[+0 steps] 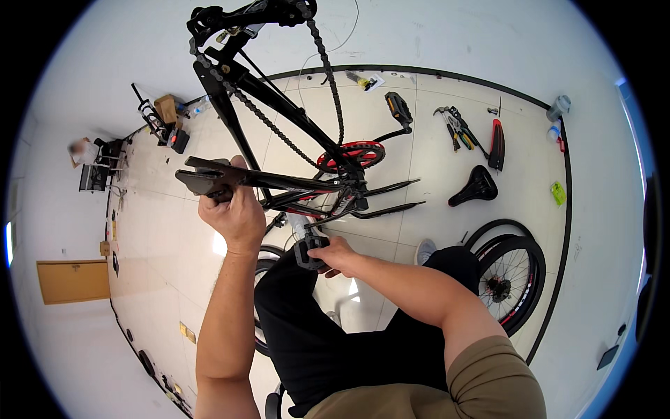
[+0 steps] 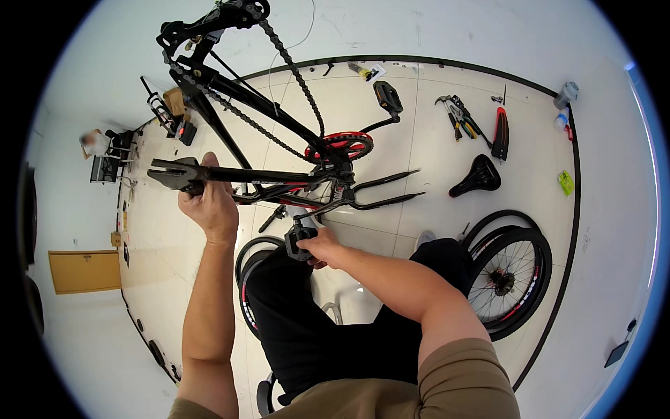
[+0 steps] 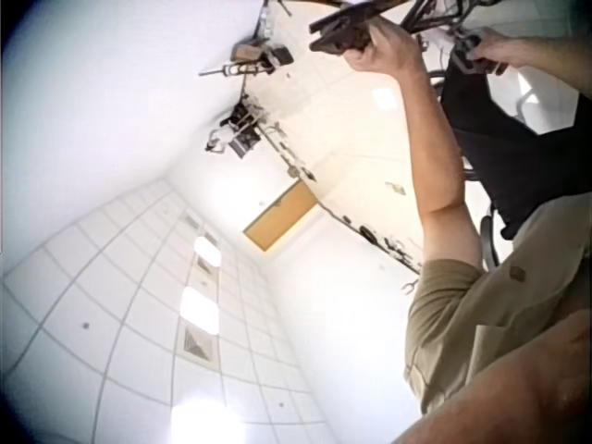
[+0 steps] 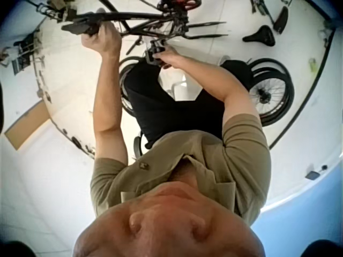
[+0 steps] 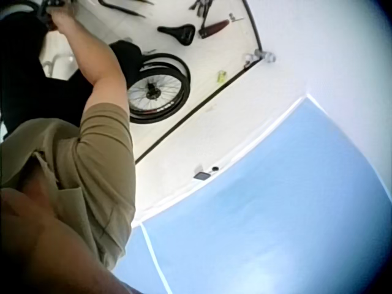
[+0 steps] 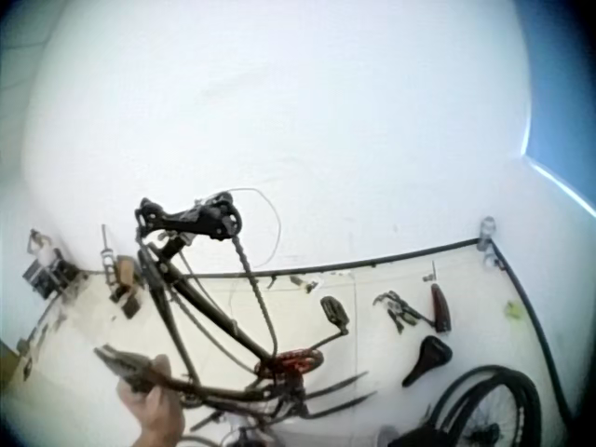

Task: The person assembles a bicycle by attaching a pedal to the crank arm using a pedal wrench. They rotate the crank to test the pedal and chain movement, then continue tightening the pedal. The bicycle frame is held upside down during the process.

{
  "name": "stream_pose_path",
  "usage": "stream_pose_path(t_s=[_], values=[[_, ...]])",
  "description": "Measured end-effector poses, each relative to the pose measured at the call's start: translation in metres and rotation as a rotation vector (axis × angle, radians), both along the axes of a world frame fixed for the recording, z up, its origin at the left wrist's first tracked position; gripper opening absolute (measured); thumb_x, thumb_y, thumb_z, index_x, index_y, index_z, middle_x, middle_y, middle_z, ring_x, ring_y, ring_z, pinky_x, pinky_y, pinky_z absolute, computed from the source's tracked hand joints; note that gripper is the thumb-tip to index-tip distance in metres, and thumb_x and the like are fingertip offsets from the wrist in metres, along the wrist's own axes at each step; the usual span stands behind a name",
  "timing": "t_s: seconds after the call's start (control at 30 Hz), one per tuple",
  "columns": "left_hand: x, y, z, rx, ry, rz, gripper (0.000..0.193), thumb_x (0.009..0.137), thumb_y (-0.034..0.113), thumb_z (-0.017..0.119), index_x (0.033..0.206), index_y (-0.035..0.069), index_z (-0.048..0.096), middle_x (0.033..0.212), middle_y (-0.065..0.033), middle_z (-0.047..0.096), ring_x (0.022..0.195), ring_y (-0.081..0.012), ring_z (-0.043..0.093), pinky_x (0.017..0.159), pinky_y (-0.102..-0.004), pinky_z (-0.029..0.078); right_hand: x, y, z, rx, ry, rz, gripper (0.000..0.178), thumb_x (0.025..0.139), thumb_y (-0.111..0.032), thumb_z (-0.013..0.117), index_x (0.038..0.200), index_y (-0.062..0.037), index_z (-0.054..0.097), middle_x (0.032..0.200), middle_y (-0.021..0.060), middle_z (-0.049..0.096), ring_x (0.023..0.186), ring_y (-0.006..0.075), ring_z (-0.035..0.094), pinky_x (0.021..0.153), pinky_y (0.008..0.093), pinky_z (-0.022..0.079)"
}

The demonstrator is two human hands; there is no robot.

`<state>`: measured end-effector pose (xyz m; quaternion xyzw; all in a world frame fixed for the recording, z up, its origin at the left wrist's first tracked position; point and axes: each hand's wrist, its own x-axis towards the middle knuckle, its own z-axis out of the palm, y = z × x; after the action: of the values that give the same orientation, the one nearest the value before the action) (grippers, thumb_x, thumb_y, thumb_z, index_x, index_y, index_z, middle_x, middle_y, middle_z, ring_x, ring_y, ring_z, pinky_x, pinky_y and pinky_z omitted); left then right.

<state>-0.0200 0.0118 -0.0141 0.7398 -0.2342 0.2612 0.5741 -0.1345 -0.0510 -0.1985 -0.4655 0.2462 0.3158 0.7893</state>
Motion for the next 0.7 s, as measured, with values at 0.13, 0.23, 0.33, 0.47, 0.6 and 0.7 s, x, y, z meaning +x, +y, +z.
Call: stream_pose_path(t_s=[0.13,0.23,0.33,0.47,0.6,0.7], values=[[0.0,-0.001,0.002,0.005,-0.011,-0.003,0.011,0.094,0.001,0.061,0.085,-0.002,0.064,0.058,0.0007,0.052,0.047,-0.0043,0.043,0.042,-0.0211,0.03,-0.004,0.001,0.005,-0.028,0.009,-0.051,0.032,0.082,-0.016,0.071,0.107,0.0008,0.057,0.089,0.0114,0.065,0.06,0.02,0.064,0.049,0.0341,0.056],[0.001,-0.002,0.002,0.022,-0.024,-0.001,0.011,0.095,0.002,0.061,0.086,-0.003,0.065,0.058,0.001,0.052,0.048,-0.0042,0.043,0.042,-0.0211,0.03,-0.005,0.003,0.001,-0.072,-0.034,-0.041,0.034,0.082,-0.011,0.07,0.108,0.0038,0.054,0.09,0.0134,0.065,0.064,0.021,0.066,0.051,0.0346,0.057],[0.001,-0.002,0.001,0.01,-0.015,-0.012,0.011,0.095,0.002,0.06,0.087,-0.004,0.065,0.057,0.0013,0.051,0.048,-0.0042,0.043,0.043,-0.0212,0.03,-0.005,0.003,-0.006,-0.116,-0.053,-0.02,0.035,0.082,-0.009,0.069,0.109,0.0065,0.051,0.09,0.0152,0.065,0.066,0.0223,0.068,0.052,0.0347,0.057],[-0.001,-0.002,0.001,0.027,-0.014,0.001,0.012,0.095,0.001,0.06,0.086,-0.005,0.065,0.058,0.0013,0.051,0.048,-0.0043,0.043,0.043,-0.0214,0.03,-0.005,-0.004,0.001,-0.172,-0.013,-0.004,0.033,0.081,-0.006,0.068,0.106,0.0075,0.052,0.087,0.0163,0.065,0.062,0.0233,0.068,0.051,0.0356,0.058],[0.0,0.0,-0.002,-0.02,0.005,-0.013,0.011,0.094,0.001,0.06,0.086,-0.005,0.065,0.059,0.0008,0.052,0.049,-0.0043,0.043,0.043,-0.0213,0.031,-0.002,0.002,-0.021,-0.145,0.042,-0.05,0.028,0.083,-0.002,0.065,0.106,0.0084,0.051,0.087,0.017,0.064,0.061,0.0249,0.068,0.05,0.0387,0.06],[-0.001,-0.003,0.0,-0.013,0.003,-0.024,0.01,0.094,0.0,0.06,0.087,-0.005,0.065,0.06,0.0007,0.052,0.049,-0.0044,0.044,0.043,-0.0209,0.032,-0.002,0.005,-0.044,0.009,0.127,-0.175,0.022,0.087,0.003,0.059,0.106,0.0086,0.05,0.089,0.0176,0.063,0.067,0.0278,0.069,0.055,0.0423,0.062]])
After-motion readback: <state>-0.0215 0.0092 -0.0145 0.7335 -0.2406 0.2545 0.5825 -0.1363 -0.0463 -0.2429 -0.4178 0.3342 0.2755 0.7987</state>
